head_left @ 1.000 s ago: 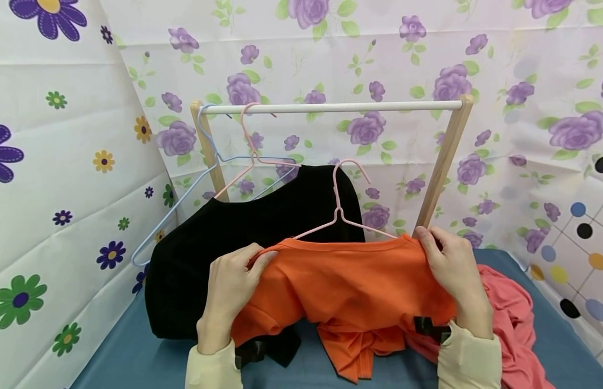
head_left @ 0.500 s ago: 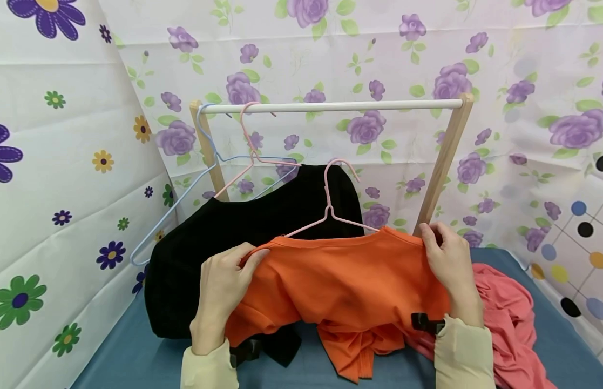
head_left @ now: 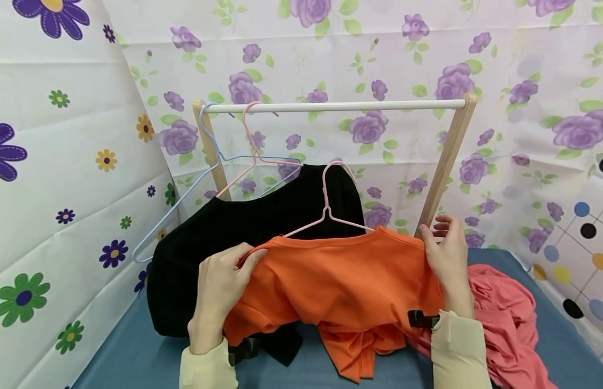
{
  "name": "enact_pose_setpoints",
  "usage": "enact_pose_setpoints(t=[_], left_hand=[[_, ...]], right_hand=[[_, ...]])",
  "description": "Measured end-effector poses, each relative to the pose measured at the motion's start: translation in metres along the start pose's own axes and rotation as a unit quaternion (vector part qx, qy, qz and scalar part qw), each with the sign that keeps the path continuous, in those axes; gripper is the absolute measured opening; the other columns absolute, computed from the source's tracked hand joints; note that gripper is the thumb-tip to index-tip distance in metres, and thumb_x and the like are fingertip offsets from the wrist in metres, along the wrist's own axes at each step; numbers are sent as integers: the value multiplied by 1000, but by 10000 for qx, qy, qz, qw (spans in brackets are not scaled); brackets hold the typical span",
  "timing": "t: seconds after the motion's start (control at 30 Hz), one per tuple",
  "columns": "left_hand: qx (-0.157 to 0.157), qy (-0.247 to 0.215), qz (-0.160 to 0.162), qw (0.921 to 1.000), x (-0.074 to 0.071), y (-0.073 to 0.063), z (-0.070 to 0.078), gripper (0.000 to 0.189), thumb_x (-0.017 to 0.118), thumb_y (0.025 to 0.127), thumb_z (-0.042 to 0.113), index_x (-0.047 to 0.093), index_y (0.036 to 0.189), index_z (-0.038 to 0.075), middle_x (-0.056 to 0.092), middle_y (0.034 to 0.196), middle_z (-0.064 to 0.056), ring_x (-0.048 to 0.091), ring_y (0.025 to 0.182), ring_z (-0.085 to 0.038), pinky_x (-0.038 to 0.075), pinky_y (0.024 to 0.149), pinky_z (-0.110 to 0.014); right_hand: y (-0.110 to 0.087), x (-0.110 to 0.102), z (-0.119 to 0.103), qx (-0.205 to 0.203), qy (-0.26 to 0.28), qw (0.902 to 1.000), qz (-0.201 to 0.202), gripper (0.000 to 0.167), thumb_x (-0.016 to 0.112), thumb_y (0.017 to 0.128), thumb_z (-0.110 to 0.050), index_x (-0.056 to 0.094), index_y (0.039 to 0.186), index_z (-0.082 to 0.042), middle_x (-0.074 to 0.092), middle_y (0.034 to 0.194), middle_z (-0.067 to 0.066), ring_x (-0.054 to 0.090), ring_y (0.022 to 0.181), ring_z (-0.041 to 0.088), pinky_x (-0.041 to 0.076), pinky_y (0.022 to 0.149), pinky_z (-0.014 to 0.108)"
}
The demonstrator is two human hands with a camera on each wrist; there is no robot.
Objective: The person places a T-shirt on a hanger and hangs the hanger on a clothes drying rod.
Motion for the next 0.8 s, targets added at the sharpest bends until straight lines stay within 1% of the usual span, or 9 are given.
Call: enact_pose_setpoints(t=[0.1, 0.17, 0.3, 0.43, 0.57, 0.8], left_hand=[[7, 34, -5, 10000, -1, -1, 0, 15, 74, 89, 31, 70, 80, 19, 46, 58, 13, 39, 50, -4, 36, 47, -24], [61, 80, 30, 9999, -1, -1, -1, 15, 74, 89, 31, 70, 80, 19, 47, 58, 13, 39, 49, -4, 36, 47, -24], [169, 154, 183, 9996, -4, 0, -1, 14, 75, 88, 28, 70, 79, 19, 49, 59, 11, 40, 49, -4, 37, 48, -25], [211, 167, 224, 9994, -5, 1, -1, 13, 75, 88, 27, 70, 79, 19, 56, 62, 9, 42, 50, -4, 38, 49, -25], [206, 156, 239, 9994, -6, 0, -1, 12, 75, 88, 27, 71, 81, 18, 59, 65, 8, 44, 52, -5, 39, 49, -25], [101, 165, 305, 9993, -6, -1, -3, 12, 75, 88, 28, 72, 82, 19, 62, 67, 7, 45, 51, -5, 40, 49, -26]], right_hand=[[1, 3, 4, 51, 68, 9995, -309, 56, 54, 101, -32, 35, 145, -4, 50, 130, 22, 53, 115, 38, 44, 94, 52], [2, 7, 7, 21, 90, 9986, -529, 59, 53, 102, -32, 31, 149, -4, 49, 134, 24, 53, 118, 40, 43, 95, 55], [4, 14, 10, -86, 106, 9972, -740, 58, 51, 103, -33, 32, 148, -2, 47, 137, 28, 51, 121, 44, 43, 95, 58], [3, 18, 13, -81, 23, 9977, -671, 49, 46, 105, -32, 38, 142, -1, 52, 132, 29, 52, 119, 46, 43, 93, 60], [2, 18, 15, -77, -107, 9986, -504, 41, 44, 106, -26, 45, 138, -1, 57, 126, 29, 55, 115, 44, 43, 92, 59], [2, 16, 17, -154, -200, 9992, -306, 37, 45, 105, -23, 51, 135, -2, 61, 122, 28, 57, 112, 43, 42, 92, 57]])
Point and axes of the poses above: each hand's wrist, its own y-axis towards the middle knuckle, its own x-axis out of the palm, z = x × y, the point moved 2 cm from there along y, towards the middle knuckle
